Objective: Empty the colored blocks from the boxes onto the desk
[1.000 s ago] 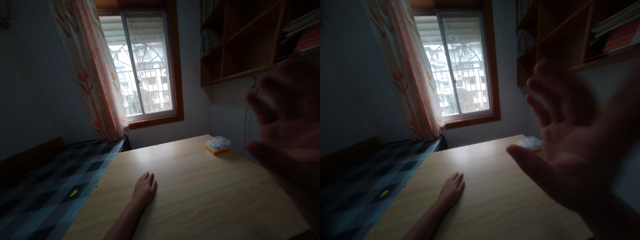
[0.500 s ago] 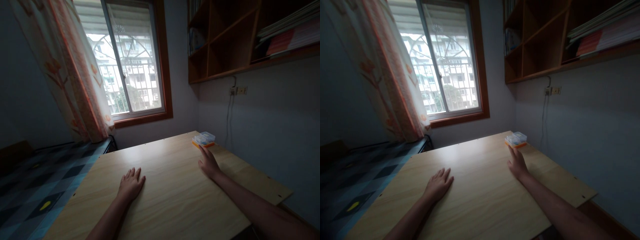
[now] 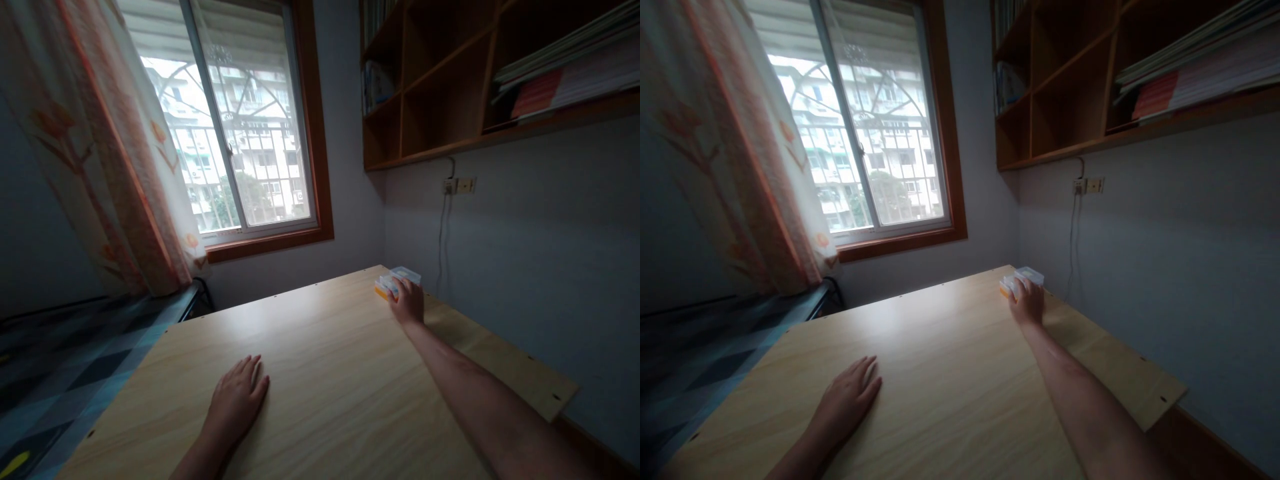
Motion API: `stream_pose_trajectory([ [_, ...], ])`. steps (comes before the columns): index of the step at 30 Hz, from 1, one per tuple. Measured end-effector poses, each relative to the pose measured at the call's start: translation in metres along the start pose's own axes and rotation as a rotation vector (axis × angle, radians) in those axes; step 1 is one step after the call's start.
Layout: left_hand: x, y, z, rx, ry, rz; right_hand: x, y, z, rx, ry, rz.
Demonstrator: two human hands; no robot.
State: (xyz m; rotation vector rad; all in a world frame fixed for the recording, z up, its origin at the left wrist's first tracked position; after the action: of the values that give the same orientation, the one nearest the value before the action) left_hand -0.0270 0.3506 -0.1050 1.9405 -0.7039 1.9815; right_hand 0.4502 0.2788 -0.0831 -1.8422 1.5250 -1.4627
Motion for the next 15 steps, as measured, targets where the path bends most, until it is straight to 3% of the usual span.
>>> stream_pose_trajectory([
  [15, -0.004, 0.0, -0.003, -0.009, 0.012, 0.01, 0.001, -0.006, 0.017, -0.139, -0.046, 0.062],
])
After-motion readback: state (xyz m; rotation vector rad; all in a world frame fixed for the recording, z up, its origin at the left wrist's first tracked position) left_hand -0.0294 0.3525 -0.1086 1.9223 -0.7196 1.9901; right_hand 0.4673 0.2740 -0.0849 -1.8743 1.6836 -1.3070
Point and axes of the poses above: each hand's wrist, its own y-axis away from the middle knuckle, its own x-axis out of the back of the hand, z = x × y, the point moved 9 cm from there along -y, towards the middle knuckle, and after that the axes turned 8 degrees about -x, right-handed, at the moved point
